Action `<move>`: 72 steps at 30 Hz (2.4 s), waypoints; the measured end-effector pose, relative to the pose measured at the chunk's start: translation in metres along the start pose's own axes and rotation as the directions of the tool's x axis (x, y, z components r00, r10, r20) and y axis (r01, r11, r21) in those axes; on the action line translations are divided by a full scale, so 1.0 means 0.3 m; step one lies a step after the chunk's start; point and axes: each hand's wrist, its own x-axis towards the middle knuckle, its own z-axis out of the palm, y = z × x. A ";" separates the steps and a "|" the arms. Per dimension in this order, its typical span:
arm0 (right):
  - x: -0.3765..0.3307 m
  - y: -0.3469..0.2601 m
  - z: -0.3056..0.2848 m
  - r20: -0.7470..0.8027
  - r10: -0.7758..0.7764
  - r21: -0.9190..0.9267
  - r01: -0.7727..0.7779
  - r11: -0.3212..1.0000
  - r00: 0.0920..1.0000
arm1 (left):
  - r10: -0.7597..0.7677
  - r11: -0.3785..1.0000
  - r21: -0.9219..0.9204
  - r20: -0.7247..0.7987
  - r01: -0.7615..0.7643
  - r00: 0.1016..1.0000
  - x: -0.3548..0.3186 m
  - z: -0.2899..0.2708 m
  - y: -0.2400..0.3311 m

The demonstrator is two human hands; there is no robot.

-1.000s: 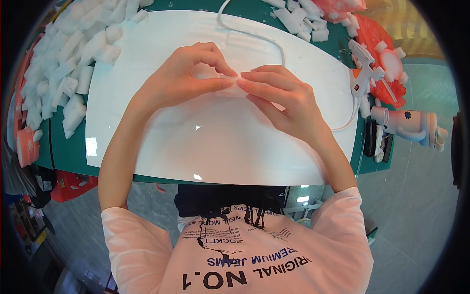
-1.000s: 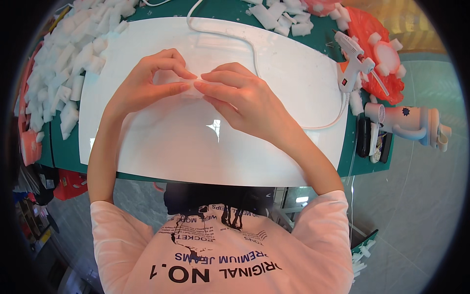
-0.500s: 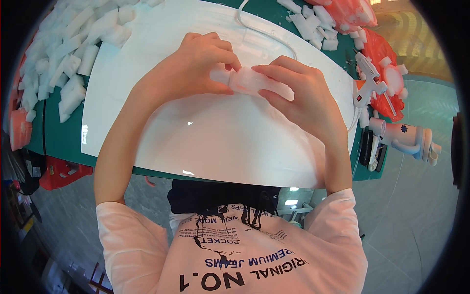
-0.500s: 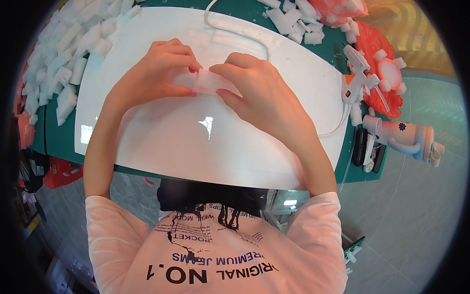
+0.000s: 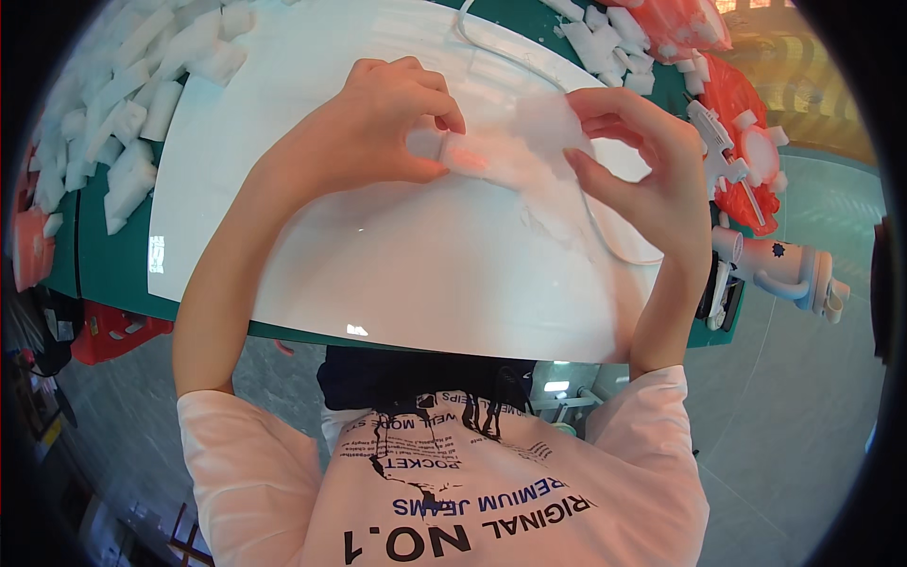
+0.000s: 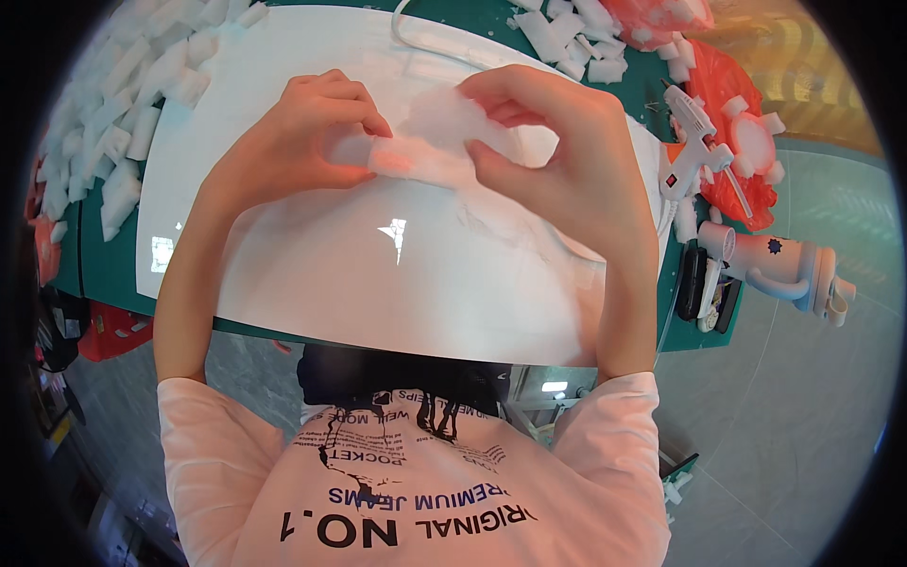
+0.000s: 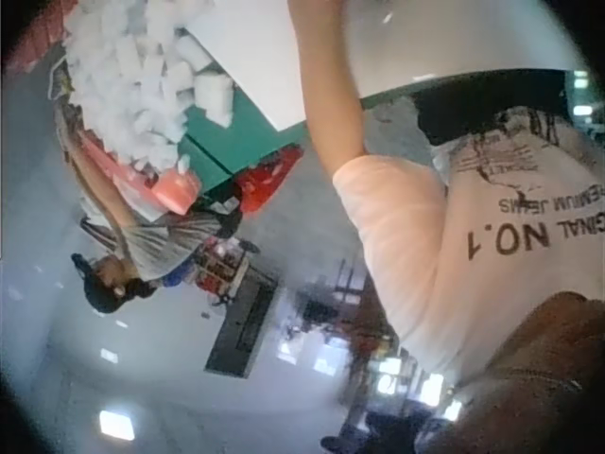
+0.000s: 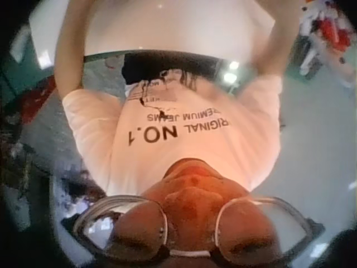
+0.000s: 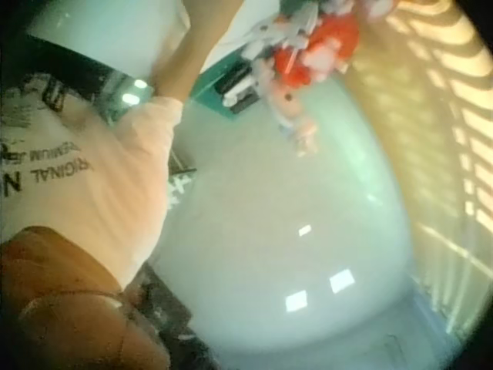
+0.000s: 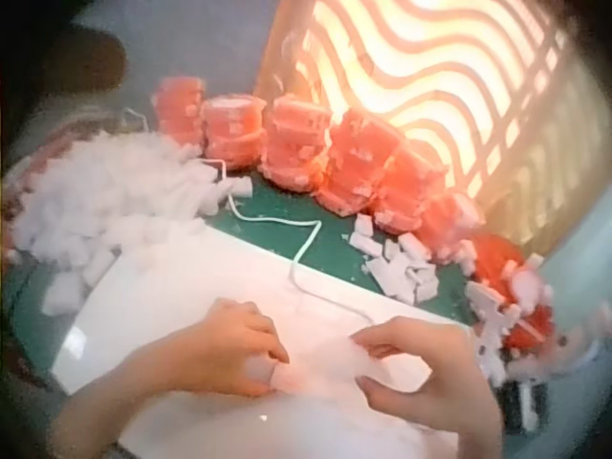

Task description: The person shapes and joins foam pieces together by applying glue with a hot glue gun and pressing the foam blocks together by hand.

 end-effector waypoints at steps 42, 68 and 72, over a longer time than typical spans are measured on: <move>0.010 -0.029 0.153 0.121 -0.029 -0.501 0.087 0.861 0.992 | -0.001 0.999 0.055 0.019 0.000 1.000 0.001 -0.009 0.029; 0.020 0.039 0.132 0.134 -0.008 -0.075 0.018 0.997 0.991 | -0.051 0.998 0.031 0.061 0.049 0.997 0.000 -0.008 0.034; 0.044 0.046 0.102 0.222 0.092 -0.042 -0.085 0.996 0.971 | -0.036 0.999 0.012 0.065 0.035 0.997 0.008 -0.007 0.031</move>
